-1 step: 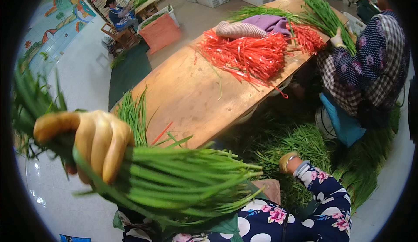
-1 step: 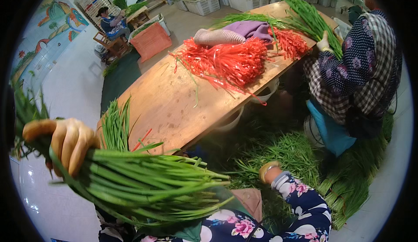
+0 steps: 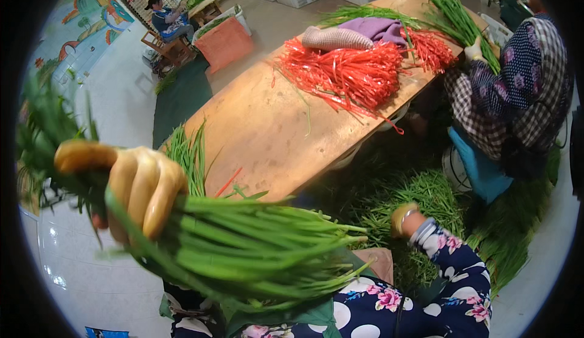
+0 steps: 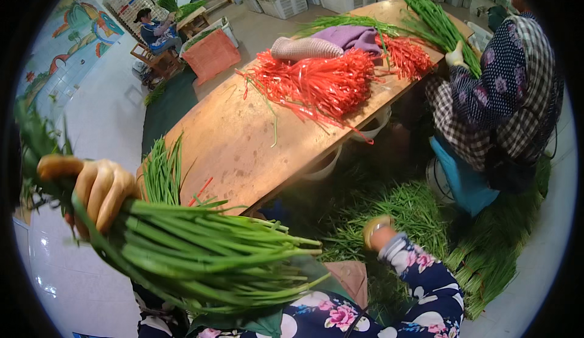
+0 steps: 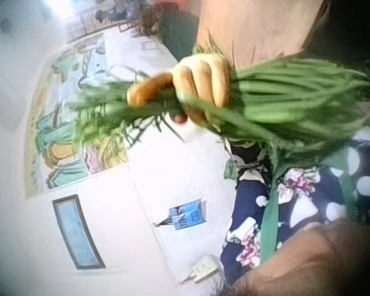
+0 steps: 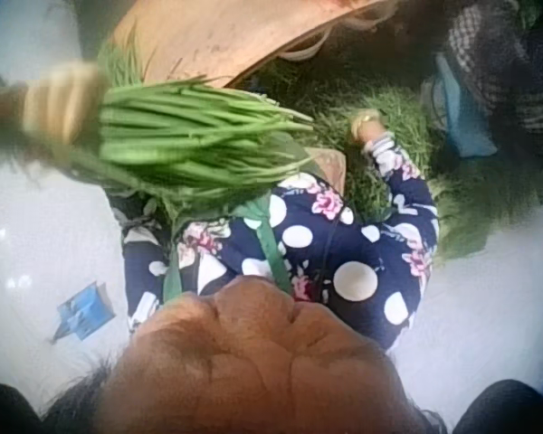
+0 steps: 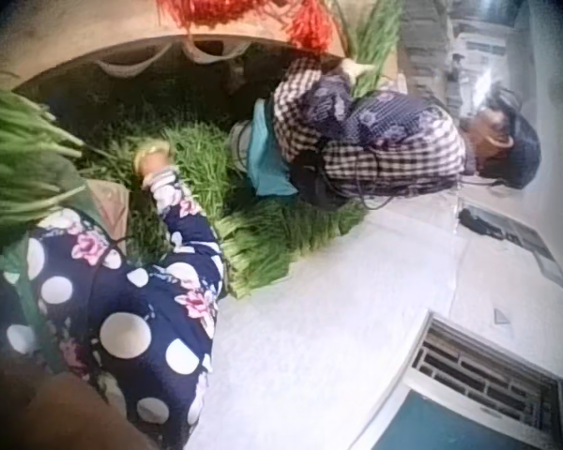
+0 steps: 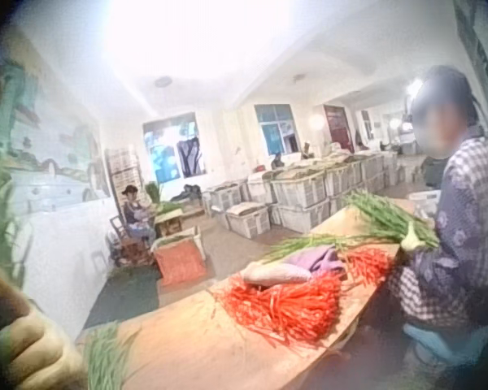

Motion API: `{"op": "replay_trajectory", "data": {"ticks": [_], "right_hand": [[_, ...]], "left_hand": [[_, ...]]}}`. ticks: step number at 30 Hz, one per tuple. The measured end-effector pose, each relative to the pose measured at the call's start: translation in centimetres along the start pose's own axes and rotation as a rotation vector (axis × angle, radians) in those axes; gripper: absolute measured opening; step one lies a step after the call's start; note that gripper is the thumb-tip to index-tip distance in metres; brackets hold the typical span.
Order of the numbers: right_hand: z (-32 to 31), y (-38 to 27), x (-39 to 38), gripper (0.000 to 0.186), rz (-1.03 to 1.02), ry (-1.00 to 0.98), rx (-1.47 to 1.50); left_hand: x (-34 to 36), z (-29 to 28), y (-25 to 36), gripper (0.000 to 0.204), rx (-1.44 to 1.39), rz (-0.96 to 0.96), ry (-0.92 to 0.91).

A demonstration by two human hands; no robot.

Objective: The person bunches green scallions together on a wooden table and ties them with a red plastic string.

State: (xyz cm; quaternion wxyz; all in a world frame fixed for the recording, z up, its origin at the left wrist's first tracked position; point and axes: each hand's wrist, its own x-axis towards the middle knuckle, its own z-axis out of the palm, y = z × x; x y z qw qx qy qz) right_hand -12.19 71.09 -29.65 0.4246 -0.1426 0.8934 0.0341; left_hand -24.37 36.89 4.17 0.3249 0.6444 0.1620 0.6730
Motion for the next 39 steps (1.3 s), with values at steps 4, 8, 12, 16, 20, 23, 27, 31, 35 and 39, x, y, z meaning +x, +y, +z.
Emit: {"op": "replay_trajectory", "data": {"ticks": [4,8,12,16,20,23,27,31,35,39], "right_hand": [[-10.9,0.1,-1.9,0.057,-0.653,0.916,0.7],[-16.5,-7.2,-1.4,0.066,-1.424,-0.18,1.678],[-11.3,-9.8,1.7,0.072,-1.213,-0.187,1.815],[-6.7,-9.8,4.3,0.087,-1.584,-1.374,2.269],[-5.2,-9.9,2.4,0.098,-1.588,-1.033,2.145],[-5.3,-11.9,1.0,0.084,-1.654,-1.098,2.139],[-4.6,-12.5,-0.4,0.049,-0.889,-0.892,2.106],[-4.3,-8.5,-3.7,0.034,-1.042,-0.661,1.929],[-5.6,-3.3,-11.0,0.025,-0.963,0.107,1.813],[-11.2,-5.3,-12.2,0.024,-1.003,0.696,1.204]], "left_hand": [[-2.8,1.2,-2.7,0.071,-0.042,0.183,0.61],[-4.3,0.1,-2.6,0.065,0.033,0.212,0.991],[-7.2,-2.7,-1.3,0.054,0.411,-0.044,1.305],[-11.2,-6.2,-1.8,0.033,0.284,-0.023,1.656],[-13.9,-8.6,-3.0,0.019,0.284,-0.078,1.618],[-14.7,-9.7,-3.2,0.019,0.475,-0.167,1.741],[-16.0,-11.0,-2.6,0.017,0.363,-0.228,1.914],[-18.8,-10.9,-2.7,0.028,0.642,-0.347,1.705],[-20.3,-11.0,-3.8,0.016,1.011,-0.342,1.566],[-19.1,-11.7,-3.0,0.027,0.115,-0.115,1.755]]}}
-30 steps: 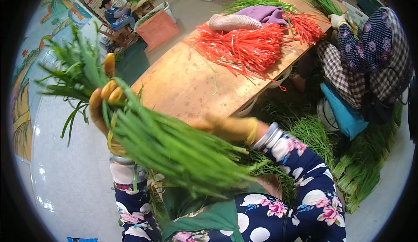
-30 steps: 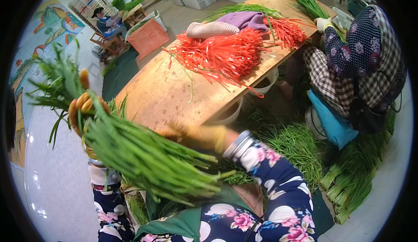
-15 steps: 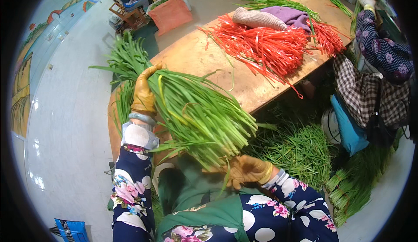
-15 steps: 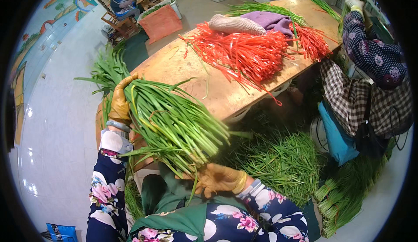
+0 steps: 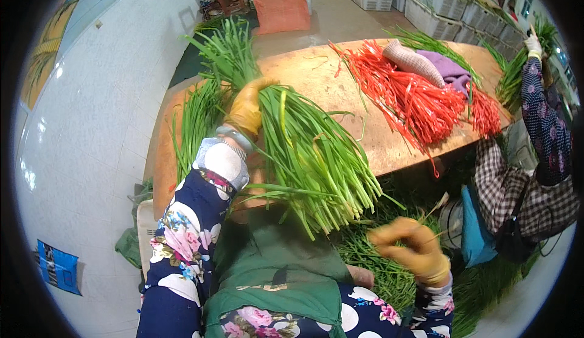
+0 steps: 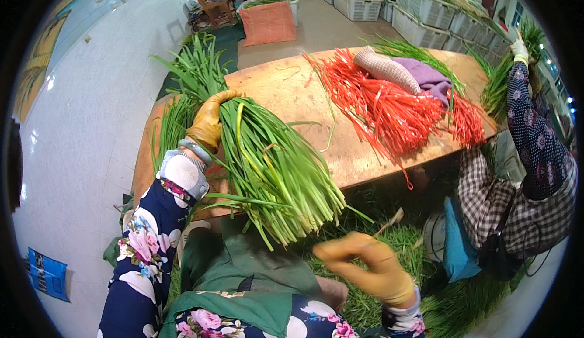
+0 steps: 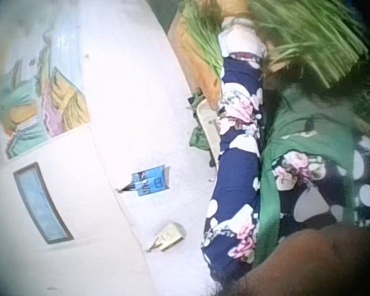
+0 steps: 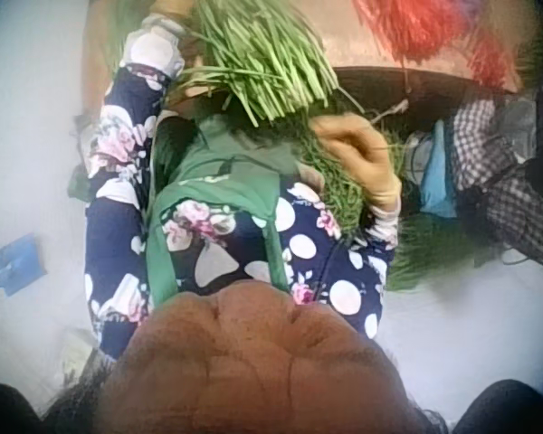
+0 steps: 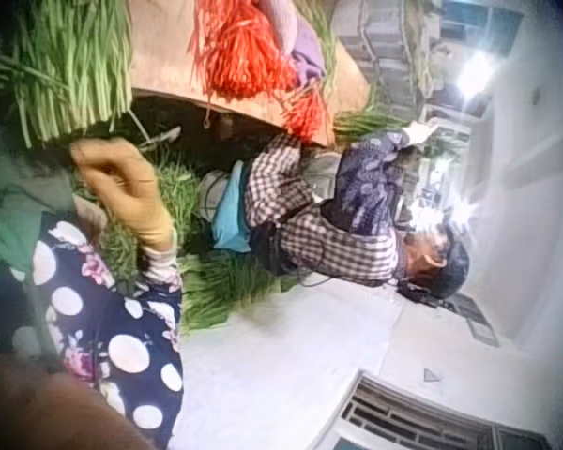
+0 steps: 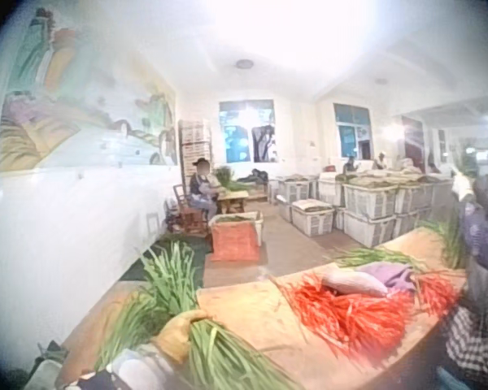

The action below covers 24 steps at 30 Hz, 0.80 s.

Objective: The person bunches green scallions together on a wooden table and ties them with a red plastic string.

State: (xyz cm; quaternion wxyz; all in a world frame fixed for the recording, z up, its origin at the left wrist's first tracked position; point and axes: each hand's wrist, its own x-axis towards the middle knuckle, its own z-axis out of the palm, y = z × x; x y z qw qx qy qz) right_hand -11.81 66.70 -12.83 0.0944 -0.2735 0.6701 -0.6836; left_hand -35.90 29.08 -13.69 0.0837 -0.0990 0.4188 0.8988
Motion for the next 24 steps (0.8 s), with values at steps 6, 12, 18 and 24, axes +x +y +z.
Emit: {"op": "replay_trajectory", "data": {"ticks": [6,12,18,24], "right_hand": [[6.1,2.0,8.7,0.078,-0.17,0.008,-1.194],[6.4,3.6,11.3,0.11,-0.259,0.006,-1.263],[6.0,6.0,11.5,0.044,-0.518,0.162,-1.276],[5.5,3.9,8.1,0.021,-0.323,0.008,-1.424]], "left_hand": [[0.4,0.3,-0.2,0.016,0.187,0.115,0.192],[3.4,-2.6,-1.5,0.016,0.218,0.193,0.071],[2.6,-0.9,-0.9,0.048,-0.078,0.027,0.298],[-0.4,1.9,-0.5,0.018,-0.038,0.149,0.369]]}}
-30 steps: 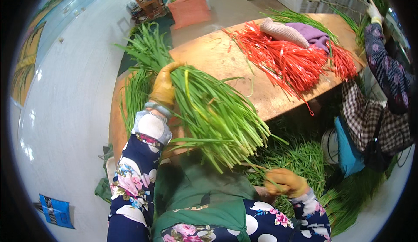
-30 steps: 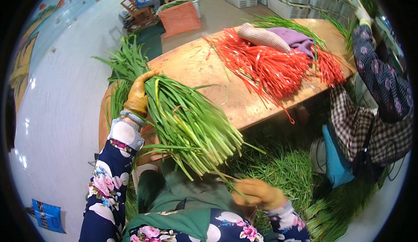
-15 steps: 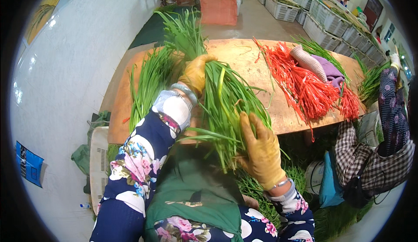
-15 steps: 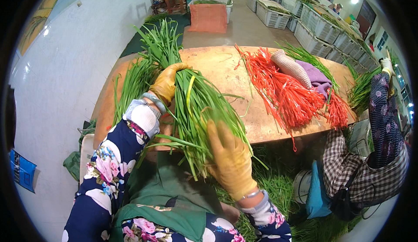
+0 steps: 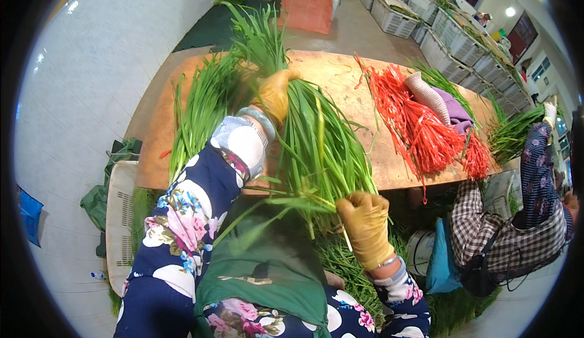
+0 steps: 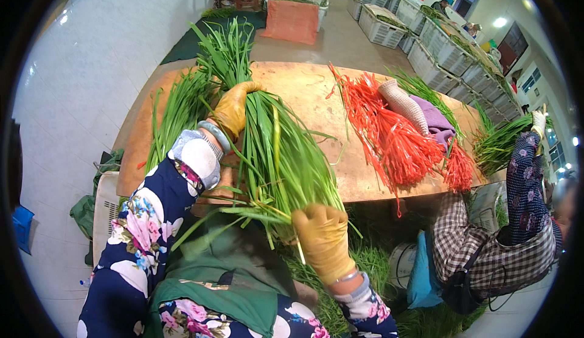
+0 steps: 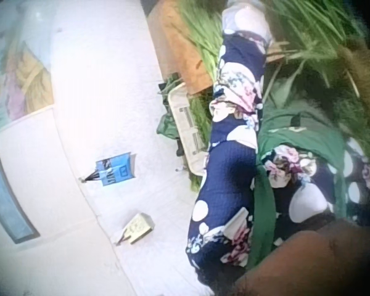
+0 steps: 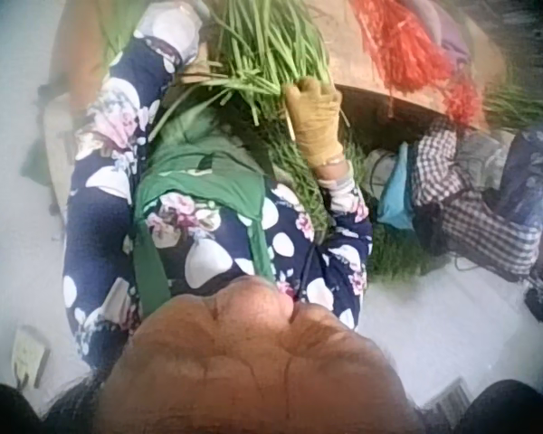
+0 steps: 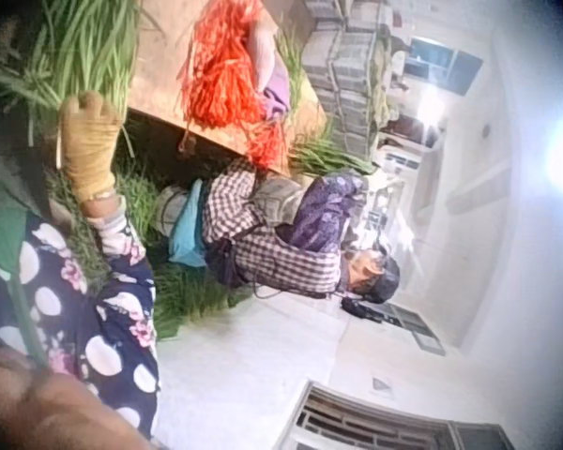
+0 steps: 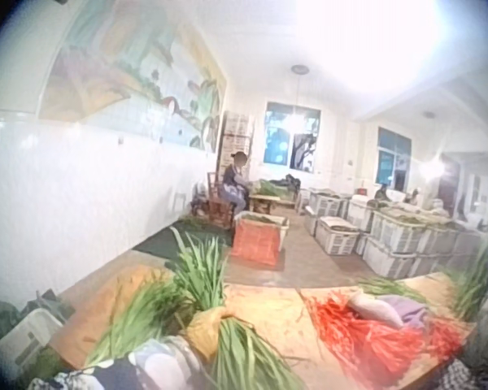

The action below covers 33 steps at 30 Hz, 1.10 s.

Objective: The person bunches green scallions together on a wooden table and ties them with a red plastic string.

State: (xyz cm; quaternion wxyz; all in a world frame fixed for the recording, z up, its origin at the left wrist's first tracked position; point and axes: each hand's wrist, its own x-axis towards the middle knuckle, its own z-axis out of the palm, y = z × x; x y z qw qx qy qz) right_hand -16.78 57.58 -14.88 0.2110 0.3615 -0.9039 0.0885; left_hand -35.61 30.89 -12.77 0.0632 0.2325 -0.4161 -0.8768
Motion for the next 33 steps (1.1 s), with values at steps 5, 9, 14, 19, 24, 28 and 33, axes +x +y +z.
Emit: {"op": "replay_trajectory", "data": {"ticks": [5,9,14,19,24,28,33], "right_hand": [[-0.3,1.2,-8.8,0.012,0.178,-0.545,0.169],[0.9,3.8,-16.4,0.013,0.374,-0.858,0.11],[-3.5,5.1,-13.2,0.04,0.362,-0.395,0.143],[-4.0,-0.8,-1.7,0.068,0.235,-0.147,0.544],[0.1,-3.1,3.1,0.072,0.259,0.07,0.049],[-0.1,3.4,3.9,0.024,0.561,0.032,0.505],[0.2,6.8,0.1,0.019,0.563,-0.025,0.971]], "left_hand": [[-0.6,-1.1,0.1,0.018,0.16,0.084,-0.136],[0.2,-1.4,0.2,0.022,-0.035,-0.082,-0.065],[1.4,-1.8,-0.7,0.029,0.089,0.231,0.017],[3.0,-1.7,-0.5,0.032,-0.028,0.028,0.042],[1.8,-2.2,0.6,0.048,0.163,0.083,0.067],[-0.5,-2.6,1.5,0.04,0.226,0.124,-0.191],[-0.6,-1.3,0.5,0.042,0.072,0.14,-0.158]]}}
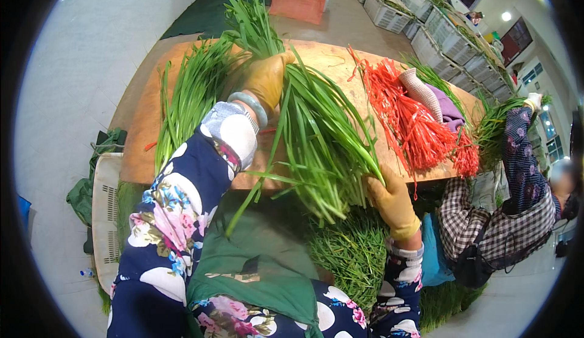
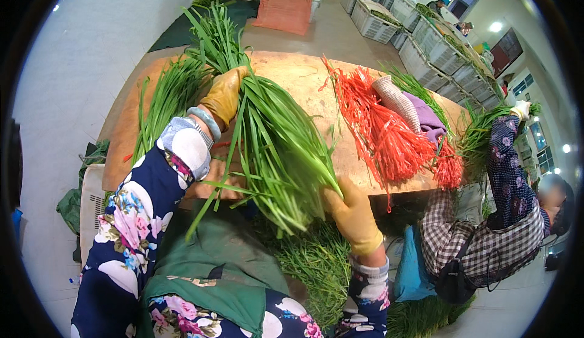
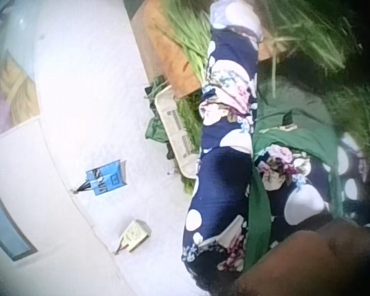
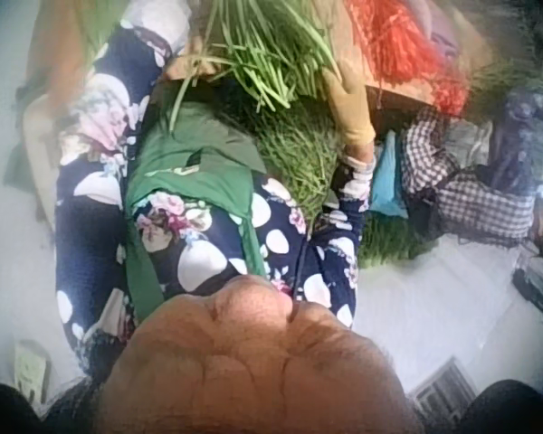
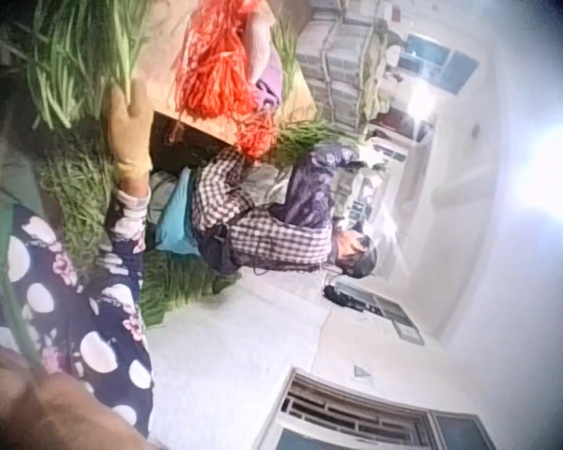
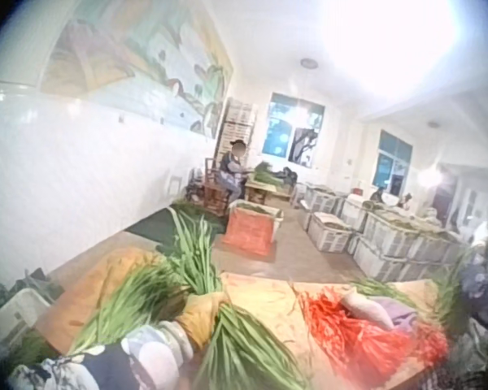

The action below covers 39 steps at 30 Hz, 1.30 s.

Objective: The person bunches green scallions together on a wooden table and ties them with a red plastic string.

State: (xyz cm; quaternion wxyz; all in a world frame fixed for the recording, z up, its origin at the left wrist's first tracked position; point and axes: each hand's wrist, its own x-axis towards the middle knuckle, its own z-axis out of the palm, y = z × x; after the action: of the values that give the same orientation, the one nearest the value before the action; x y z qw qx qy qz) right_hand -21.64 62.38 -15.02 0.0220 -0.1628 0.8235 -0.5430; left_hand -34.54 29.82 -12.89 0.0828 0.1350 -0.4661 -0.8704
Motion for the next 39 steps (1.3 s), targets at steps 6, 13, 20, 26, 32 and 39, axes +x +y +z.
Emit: {"op": "replay_trajectory", "data": {"ticks": [6,13,20,26,32,39], "right_hand": [[-2.6,-0.7,-6.0,0.021,0.429,0.155,0.279],[2.5,-7.0,-5.2,0.044,-0.311,-0.185,-0.285],[6.7,-4.4,0.9,0.06,-0.465,0.02,-0.621],[8.2,-3.9,1.1,0.012,-0.543,0.029,-0.708],[4.8,0.3,-4.9,0.004,-0.312,-0.324,-1.151],[0.5,3.1,-10.8,0.026,0.571,-0.795,-1.329]], "left_hand": [[4.4,-1.0,-2.9,0.04,0.398,0.101,0.325],[7.5,-2.9,-5.0,0.047,0.623,0.218,0.227],[7.0,-2.9,-4.7,0.046,0.807,0.171,0.349],[5.5,-1.7,-2.7,0.044,0.425,0.149,0.379],[3.5,-0.3,-2.2,0.051,0.498,0.222,0.446],[3.6,-0.3,-2.4,0.049,0.435,0.156,0.356]]}}
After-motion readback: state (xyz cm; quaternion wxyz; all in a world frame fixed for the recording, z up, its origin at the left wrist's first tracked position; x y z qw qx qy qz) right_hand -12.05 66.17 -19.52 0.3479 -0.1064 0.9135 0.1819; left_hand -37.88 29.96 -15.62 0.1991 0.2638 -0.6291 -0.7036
